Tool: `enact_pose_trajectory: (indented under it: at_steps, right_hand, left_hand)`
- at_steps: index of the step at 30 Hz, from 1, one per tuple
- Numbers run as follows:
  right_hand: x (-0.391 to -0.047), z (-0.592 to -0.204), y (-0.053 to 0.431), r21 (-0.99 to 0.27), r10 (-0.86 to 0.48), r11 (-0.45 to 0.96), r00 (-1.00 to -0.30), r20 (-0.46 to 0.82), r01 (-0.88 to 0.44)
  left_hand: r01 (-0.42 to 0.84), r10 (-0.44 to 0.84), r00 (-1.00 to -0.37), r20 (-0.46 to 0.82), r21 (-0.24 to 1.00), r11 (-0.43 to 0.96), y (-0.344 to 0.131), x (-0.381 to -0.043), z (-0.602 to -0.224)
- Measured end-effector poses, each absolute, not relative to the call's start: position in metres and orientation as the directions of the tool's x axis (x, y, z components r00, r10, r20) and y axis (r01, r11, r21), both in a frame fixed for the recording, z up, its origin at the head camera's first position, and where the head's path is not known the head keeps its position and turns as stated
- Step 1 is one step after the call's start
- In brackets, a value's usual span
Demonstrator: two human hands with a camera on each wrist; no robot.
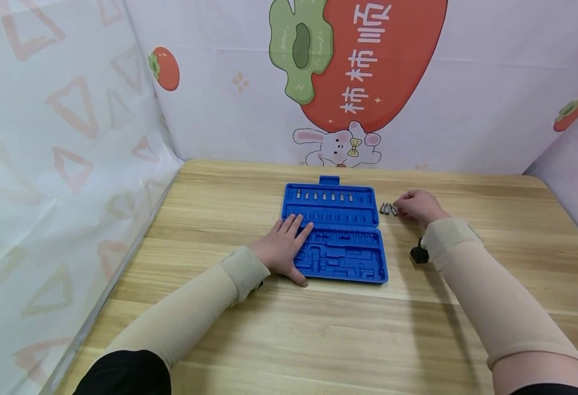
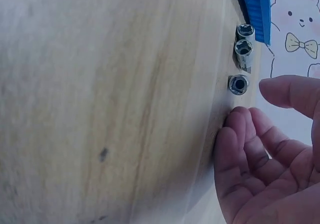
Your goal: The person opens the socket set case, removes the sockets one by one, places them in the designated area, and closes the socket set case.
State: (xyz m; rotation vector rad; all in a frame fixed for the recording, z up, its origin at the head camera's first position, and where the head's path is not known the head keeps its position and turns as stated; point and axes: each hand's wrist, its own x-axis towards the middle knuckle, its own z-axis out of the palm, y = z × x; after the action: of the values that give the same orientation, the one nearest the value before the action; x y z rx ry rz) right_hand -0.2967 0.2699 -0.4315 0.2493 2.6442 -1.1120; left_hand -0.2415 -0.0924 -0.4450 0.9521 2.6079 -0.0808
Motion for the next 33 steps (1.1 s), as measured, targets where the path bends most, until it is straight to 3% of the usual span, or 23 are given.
enact_pose_trajectory:
  at_steps: [11, 33]
  right_hand:
    - [-0.298, -0.426, 0.242, -0.425, 0.071, 0.885, -0.957, -0.280, 0.190]
    - [-0.295, -0.422, 0.245, -0.438, 0.014, 0.888, -0.960, -0.281, 0.141]
  left_hand:
    - [0.630, 0.607, -0.708, -0.360, 0.066, 0.774, -0.092, -0.243, -0.448]
    - [0.634, 0.614, -0.707, -0.350, 0.071, 0.770, -0.092, -0.246, -0.451]
